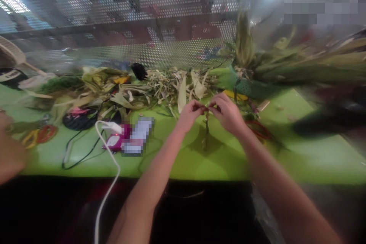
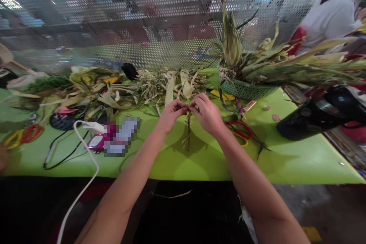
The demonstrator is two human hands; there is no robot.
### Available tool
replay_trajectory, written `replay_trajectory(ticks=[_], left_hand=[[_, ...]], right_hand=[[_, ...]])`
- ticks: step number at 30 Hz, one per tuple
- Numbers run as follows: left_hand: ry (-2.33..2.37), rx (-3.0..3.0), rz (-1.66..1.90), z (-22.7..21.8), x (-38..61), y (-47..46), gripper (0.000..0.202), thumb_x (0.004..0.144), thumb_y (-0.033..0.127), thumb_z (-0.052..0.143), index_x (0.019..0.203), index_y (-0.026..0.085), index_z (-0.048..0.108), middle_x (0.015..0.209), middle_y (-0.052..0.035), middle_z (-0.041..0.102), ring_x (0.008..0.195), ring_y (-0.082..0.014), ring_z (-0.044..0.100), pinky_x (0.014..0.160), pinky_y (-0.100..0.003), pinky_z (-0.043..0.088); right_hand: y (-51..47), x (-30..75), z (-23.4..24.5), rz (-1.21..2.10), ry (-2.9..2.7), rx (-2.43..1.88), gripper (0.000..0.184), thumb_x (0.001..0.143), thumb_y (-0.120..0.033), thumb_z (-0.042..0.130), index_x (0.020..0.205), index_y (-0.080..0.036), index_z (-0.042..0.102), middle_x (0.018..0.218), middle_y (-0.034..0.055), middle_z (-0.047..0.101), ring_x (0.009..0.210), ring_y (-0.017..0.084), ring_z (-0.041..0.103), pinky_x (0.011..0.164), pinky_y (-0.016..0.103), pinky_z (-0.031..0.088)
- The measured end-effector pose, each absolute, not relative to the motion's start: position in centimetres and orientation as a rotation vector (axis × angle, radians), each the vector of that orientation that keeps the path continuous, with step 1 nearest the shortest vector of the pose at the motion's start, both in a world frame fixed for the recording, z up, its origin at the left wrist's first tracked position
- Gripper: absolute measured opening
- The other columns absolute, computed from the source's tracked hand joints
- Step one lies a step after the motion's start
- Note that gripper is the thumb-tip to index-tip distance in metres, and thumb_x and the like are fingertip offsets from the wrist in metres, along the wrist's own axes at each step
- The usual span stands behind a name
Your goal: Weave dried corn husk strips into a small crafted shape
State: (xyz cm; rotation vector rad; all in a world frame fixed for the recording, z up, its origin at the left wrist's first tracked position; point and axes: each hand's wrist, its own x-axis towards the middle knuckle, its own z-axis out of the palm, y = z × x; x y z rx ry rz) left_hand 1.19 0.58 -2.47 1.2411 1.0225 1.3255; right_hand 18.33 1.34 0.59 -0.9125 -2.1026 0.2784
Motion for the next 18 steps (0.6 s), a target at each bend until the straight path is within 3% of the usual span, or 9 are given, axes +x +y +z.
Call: replay_trajectory(ticks=[7,18], left_hand=[[1.028,1.206,1.369,-2.84,1.08,0.64,0.025,0.064,0.023,0.077,0.076,0.015,0.058,0.073,0.0013,0.064,0.071,-0.0099,0.058,0.075,-0.026,0.045],[1.104,1.412,1.405,-2.5,1.36,0.28,0.02,0.07,0.025,0.074,0.082,0.016,0.061,0.077,-0.0006,0.064,0.074,-0.0114,0.059,0.074,-0.026,0.046]], right_hand=[[1.48,18.5,0.59,0.451,-2.057,-0.928,0.005,0.084,-0.02,0.062,0.082,-0.019,0.066,0.084,0.0048,0.063,0.07,0.015,0.055,0.061,0.026,0.041],[1.82,18.4,0.03,0.411,-2.048,-1.038,0.014,0.076,-0.012,0.063,0.082,-0.021,0.072,0.082,0.0038,0.072,0.073,0.018,0.064,0.067,0.028,0.045]])
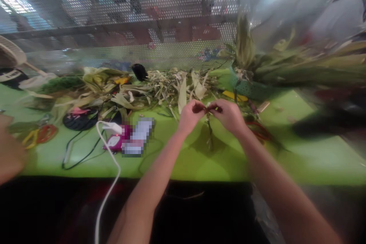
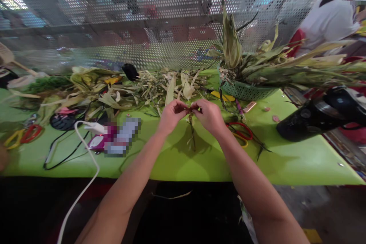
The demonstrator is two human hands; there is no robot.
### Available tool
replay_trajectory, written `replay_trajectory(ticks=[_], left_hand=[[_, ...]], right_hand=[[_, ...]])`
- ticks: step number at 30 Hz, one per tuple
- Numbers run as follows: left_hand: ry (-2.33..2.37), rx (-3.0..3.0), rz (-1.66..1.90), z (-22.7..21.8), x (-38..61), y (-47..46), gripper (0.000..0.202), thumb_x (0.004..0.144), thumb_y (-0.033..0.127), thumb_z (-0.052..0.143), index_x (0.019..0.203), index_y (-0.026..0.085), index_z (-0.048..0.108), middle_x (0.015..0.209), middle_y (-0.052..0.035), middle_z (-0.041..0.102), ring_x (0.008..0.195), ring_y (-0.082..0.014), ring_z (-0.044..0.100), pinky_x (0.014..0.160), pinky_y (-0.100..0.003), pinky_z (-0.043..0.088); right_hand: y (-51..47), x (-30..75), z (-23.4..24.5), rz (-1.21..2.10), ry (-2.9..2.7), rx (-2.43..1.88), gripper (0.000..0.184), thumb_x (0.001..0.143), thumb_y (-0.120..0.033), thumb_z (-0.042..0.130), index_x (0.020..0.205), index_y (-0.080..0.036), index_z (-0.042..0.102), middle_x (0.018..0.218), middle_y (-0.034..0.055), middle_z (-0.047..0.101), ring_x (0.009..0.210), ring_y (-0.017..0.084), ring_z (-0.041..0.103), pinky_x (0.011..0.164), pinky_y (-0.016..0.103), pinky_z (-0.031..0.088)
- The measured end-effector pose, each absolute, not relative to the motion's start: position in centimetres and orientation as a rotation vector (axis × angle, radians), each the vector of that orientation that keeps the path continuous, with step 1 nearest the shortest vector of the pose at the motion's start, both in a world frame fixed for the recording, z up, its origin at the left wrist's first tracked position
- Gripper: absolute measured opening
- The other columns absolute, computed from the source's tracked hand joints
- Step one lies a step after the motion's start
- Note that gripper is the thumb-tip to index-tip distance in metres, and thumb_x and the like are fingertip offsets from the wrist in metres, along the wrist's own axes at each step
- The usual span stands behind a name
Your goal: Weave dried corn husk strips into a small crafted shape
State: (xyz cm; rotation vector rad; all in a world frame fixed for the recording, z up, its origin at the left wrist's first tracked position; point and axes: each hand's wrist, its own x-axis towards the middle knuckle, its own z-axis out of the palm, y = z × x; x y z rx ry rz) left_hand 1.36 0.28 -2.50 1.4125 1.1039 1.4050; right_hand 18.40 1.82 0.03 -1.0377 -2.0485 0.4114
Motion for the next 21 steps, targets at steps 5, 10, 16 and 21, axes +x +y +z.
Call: replay_trajectory(ticks=[5,10,16,21], left_hand=[[1.192,1.545,1.45,-2.3,1.5,-0.1,0.011,0.075,0.019,0.068,0.084,0.017,0.061,0.078,-0.0008,0.064,0.07,-0.0114,0.06,0.068,-0.025,0.047],[1.225,1.694,1.465,-2.0,1.9,-0.7,0.01,0.078,0.015,0.063,0.088,0.019,0.064,0.084,-0.0028,0.067,0.076,-0.0137,0.062,0.073,-0.028,0.049],[1.319,1.825,1.524,-1.7,2.3,-0.9,0.017,0.079,0.009,0.059,0.089,0.02,0.067,0.089,-0.0053,0.068,0.082,-0.0172,0.062,0.079,-0.032,0.048],[1.304,1.851,1.539,-1.7,2.2,-1.1,0.01,0.085,0.015,0.058,0.089,0.02,0.066,0.089,-0.0058,0.065,0.084,-0.0172,0.059,0.079,-0.031,0.047]], right_hand=[[1.7,18.4,-0.1,0.376,-2.057,-1.066,0.01,0.076,-0.013,0.064,0.08,-0.019,0.071,0.078,0.0036,0.071,0.071,0.017,0.062,0.065,0.027,0.043],[1.7,18.0,-0.3,0.313,-2.073,-1.111,0.011,0.073,-0.011,0.061,0.075,-0.019,0.068,0.075,0.004,0.069,0.068,0.017,0.059,0.062,0.027,0.039],[1.7,17.8,-0.5,0.422,-2.046,-1.102,0.008,0.074,-0.017,0.06,0.076,-0.018,0.067,0.071,0.0022,0.066,0.063,0.015,0.055,0.058,0.025,0.037],[2.0,18.0,-1.0,0.669,-1.883,-1.042,0.011,0.079,-0.024,0.06,0.087,-0.018,0.066,0.072,0.0008,0.067,0.06,0.013,0.056,0.056,0.024,0.041]])
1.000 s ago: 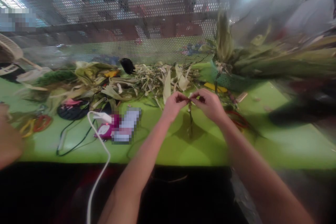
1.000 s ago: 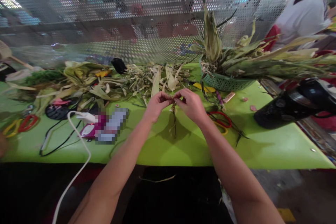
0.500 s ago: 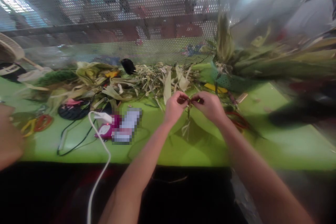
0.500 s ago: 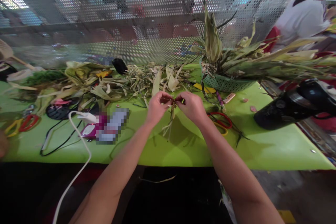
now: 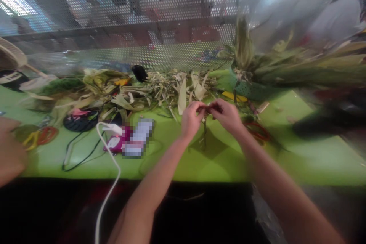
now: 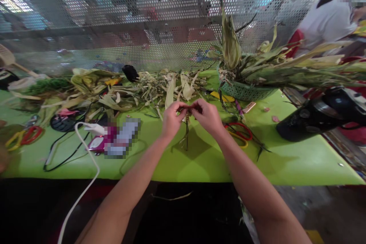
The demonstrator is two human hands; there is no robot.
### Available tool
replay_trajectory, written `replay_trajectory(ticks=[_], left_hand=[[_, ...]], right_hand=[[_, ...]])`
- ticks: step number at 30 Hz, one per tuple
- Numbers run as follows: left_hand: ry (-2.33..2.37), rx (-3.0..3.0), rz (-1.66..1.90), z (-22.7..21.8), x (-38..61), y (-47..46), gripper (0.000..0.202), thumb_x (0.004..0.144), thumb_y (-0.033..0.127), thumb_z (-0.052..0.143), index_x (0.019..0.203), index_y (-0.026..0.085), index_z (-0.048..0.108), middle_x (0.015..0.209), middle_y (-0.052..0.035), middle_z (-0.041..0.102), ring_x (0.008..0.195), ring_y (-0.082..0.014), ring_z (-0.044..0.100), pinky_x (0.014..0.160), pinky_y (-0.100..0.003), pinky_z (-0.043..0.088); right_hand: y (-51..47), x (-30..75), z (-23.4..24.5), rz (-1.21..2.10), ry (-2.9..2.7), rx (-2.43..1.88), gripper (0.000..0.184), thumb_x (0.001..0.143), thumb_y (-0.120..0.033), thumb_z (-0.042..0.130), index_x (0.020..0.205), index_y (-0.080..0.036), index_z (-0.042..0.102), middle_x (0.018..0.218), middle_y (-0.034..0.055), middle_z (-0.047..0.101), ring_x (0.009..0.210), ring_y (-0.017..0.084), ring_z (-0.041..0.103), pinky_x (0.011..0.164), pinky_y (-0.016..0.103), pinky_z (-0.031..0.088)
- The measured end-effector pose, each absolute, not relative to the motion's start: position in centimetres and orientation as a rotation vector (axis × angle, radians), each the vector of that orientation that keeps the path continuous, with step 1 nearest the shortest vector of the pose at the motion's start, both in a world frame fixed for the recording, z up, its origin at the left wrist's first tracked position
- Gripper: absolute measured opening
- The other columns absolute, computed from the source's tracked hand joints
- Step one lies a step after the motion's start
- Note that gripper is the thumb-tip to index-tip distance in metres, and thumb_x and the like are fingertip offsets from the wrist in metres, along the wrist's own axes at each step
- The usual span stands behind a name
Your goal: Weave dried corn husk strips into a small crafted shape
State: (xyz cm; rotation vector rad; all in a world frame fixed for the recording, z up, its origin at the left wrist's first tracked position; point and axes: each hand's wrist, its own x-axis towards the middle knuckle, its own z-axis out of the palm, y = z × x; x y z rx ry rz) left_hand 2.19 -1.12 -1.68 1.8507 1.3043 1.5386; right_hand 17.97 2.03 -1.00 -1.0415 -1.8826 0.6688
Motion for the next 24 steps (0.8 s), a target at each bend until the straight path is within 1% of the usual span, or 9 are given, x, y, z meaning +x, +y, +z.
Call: replay_trajectory(ticks=[4,7,10,14,16,21,24], left_hand=[[1.262,1.831,1.575,-1.73,2.16,-1.12,0.007,0.086,0.02,0.059,0.086,0.02,0.066,0.091,-0.0061,0.061,0.088,-0.0177,0.057,0.082,-0.031,0.046],[1.221,1.826,1.605,-1.81,2.19,-1.02,0.006,0.087,0.022,0.06,0.086,0.021,0.066,0.09,-0.0055,0.06,0.087,-0.0172,0.057,0.082,-0.031,0.046],[1.226,1.835,1.602,-1.78,2.25,-0.99,0.006,0.087,0.022,0.059,0.087,0.02,0.066,0.088,-0.0051,0.06,0.085,-0.0164,0.057,0.079,-0.03,0.046],[1.257,1.853,1.587,-1.62,2.35,-1.06,0.006,0.086,0.017,0.059,0.085,0.019,0.065,0.087,-0.0052,0.062,0.083,-0.0157,0.058,0.077,-0.029,0.047],[1.257,1.864,1.591,-1.67,2.37,-1.04,0.006,0.085,0.015,0.059,0.084,0.019,0.064,0.086,-0.0051,0.062,0.082,-0.0152,0.059,0.076,-0.028,0.048],[1.274,1.935,1.623,-2.18,2.29,-0.71,0.007,0.084,0.012,0.06,0.085,0.018,0.063,0.086,-0.0044,0.063,0.081,-0.0138,0.06,0.074,-0.027,0.05],[1.285,1.95,1.636,-2.28,2.25,-0.6,0.007,0.084,0.012,0.06,0.084,0.018,0.063,0.085,-0.0041,0.063,0.08,-0.0136,0.06,0.074,-0.026,0.05]], right_hand=[[2.11,18.0,-1.06,0.856,-1.818,-0.973,0.021,0.079,-0.022,0.058,0.098,-0.018,0.067,0.075,0.0006,0.068,0.059,0.012,0.06,0.056,0.024,0.046],[2.12,18.02,-1.0,0.873,-1.853,-0.973,0.022,0.078,-0.022,0.058,0.097,-0.018,0.069,0.073,0.0001,0.068,0.057,0.012,0.059,0.057,0.024,0.047],[2.08,18.05,-0.96,0.812,-1.852,-0.998,0.017,0.078,-0.023,0.059,0.091,-0.018,0.069,0.073,0.0007,0.069,0.058,0.012,0.059,0.057,0.024,0.046],[1.82,18.08,-0.71,0.587,-1.878,-1.041,0.012,0.077,-0.02,0.061,0.086,-0.018,0.068,0.075,0.0012,0.069,0.062,0.013,0.057,0.06,0.024,0.043],[1.68,18.08,-0.55,0.531,-1.866,-1.036,0.011,0.078,-0.02,0.06,0.086,-0.019,0.067,0.075,0.001,0.068,0.061,0.012,0.056,0.06,0.024,0.041],[1.61,18.17,-0.29,0.511,-1.806,-1.0,0.006,0.08,-0.02,0.06,0.083,-0.019,0.065,0.077,0.0015,0.065,0.061,0.012,0.052,0.058,0.024,0.041],[1.67,18.27,-0.15,0.562,-1.823,-0.973,0.013,0.08,-0.021,0.061,0.091,-0.019,0.067,0.082,0.0025,0.065,0.063,0.012,0.054,0.059,0.024,0.042]])
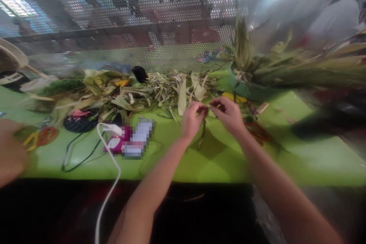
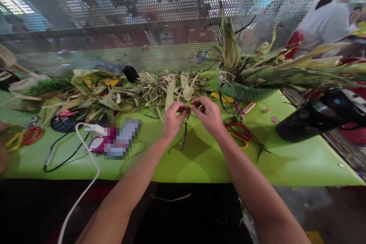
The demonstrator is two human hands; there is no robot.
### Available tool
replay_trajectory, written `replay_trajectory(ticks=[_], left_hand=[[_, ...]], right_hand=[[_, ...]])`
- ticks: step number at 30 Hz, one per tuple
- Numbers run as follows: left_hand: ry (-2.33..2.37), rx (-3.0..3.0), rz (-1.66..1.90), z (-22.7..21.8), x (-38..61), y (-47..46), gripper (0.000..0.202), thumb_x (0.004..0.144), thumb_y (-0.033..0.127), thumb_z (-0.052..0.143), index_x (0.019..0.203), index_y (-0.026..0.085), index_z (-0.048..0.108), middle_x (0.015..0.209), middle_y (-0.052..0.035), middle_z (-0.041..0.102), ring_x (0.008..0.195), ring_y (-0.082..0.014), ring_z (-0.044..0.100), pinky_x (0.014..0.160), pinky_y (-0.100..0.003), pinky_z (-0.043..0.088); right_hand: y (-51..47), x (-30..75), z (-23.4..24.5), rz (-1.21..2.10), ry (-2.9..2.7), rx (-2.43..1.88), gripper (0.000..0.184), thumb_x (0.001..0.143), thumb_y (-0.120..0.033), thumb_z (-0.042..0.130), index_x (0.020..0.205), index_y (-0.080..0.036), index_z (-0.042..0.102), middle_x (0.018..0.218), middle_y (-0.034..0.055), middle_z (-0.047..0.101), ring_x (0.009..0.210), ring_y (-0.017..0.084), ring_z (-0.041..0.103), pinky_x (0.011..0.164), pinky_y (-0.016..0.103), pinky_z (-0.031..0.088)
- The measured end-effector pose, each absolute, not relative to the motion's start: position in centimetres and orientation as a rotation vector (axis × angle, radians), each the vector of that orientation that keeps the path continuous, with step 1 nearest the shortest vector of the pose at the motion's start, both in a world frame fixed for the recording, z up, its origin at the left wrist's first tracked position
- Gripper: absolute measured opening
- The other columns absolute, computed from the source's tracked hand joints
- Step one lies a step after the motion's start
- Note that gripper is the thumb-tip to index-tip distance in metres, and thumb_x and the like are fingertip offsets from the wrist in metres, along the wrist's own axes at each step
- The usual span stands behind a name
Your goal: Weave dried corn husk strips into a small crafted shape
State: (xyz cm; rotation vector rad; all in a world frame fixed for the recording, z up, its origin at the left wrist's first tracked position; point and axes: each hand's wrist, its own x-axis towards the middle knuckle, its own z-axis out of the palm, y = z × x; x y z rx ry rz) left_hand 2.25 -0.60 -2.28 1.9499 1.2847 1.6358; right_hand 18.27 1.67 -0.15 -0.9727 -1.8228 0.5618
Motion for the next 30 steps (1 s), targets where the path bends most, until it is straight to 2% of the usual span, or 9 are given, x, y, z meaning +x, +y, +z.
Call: replay_trajectory(ticks=[2,7,10,18,24,27,30], left_hand=[[1.289,1.954,1.638,-2.2,2.3,-0.6,0.006,0.084,0.012,0.06,0.084,0.018,0.063,0.085,-0.0042,0.063,0.081,-0.0141,0.061,0.074,-0.027,0.05],[1.305,1.95,1.632,-2.0,2.3,-0.7,0.005,0.085,0.015,0.06,0.085,0.018,0.065,0.084,-0.0045,0.064,0.08,-0.0145,0.06,0.074,-0.027,0.049],[1.335,1.935,1.616,-2.1,2.3,-0.6,0.005,0.085,0.016,0.061,0.085,0.018,0.066,0.084,-0.0046,0.065,0.08,-0.0147,0.061,0.074,-0.028,0.049],[1.417,1.866,1.432,-2.2,1.4,-0.5,0.005,0.082,0.019,0.064,0.086,0.017,0.067,0.086,-0.0052,0.069,0.077,-0.0146,0.063,0.073,-0.027,0.049],[1.559,1.879,1.183,-1.0,-0.7,-0.6,0.003,0.08,0.021,0.066,0.079,0.019,0.065,0.083,-0.0037,0.07,0.078,-0.0166,0.063,0.074,-0.029,0.046],[1.579,1.849,1.087,-1.0,-1.3,-0.5,0.001,0.079,0.018,0.065,0.08,0.019,0.064,0.083,-0.0032,0.07,0.077,-0.0167,0.062,0.073,-0.029,0.044],[1.48,1.792,1.062,-1.4,-1.3,-0.3,0.003,0.08,0.019,0.063,0.082,0.019,0.062,0.084,-0.0028,0.068,0.078,-0.0161,0.061,0.073,-0.029,0.043]], right_hand=[[1.7,18.3,-0.1,0.536,-1.866,-0.964,0.017,0.08,-0.019,0.061,0.095,-0.02,0.069,0.084,0.0031,0.065,0.066,0.013,0.056,0.06,0.024,0.044],[1.4,18.1,0.1,0.316,-1.916,-0.976,0.012,0.08,-0.014,0.061,0.082,-0.02,0.071,0.082,0.0042,0.067,0.072,0.016,0.06,0.065,0.026,0.046],[1.3,18.0,0.0,0.318,-1.919,-0.985,0.009,0.08,-0.016,0.062,0.082,-0.02,0.07,0.08,0.0036,0.069,0.071,0.016,0.062,0.066,0.027,0.045],[1.7,18.3,-0.3,0.592,-1.926,-1.068,0.008,0.08,-0.026,0.063,0.081,-0.019,0.067,0.074,0.0026,0.069,0.064,0.015,0.058,0.061,0.026,0.041],[2.4,19.1,-0.2,0.736,-1.863,-1.177,0.007,0.074,-0.023,0.065,0.069,-0.019,0.062,0.064,-0.0004,0.064,0.059,0.014,0.054,0.057,0.025,0.037],[2.4,19.0,-0.1,0.965,-1.705,-1.126,0.01,0.071,-0.024,0.067,0.067,-0.019,0.06,0.059,-0.0018,0.061,0.056,0.013,0.054,0.055,0.025,0.039],[2.1,18.4,0.1,1.235,-1.474,-0.959,0.013,0.067,-0.024,0.07,0.065,-0.019,0.058,0.07,0.0,0.066,0.056,0.011,0.055,0.056,0.025,0.043]])
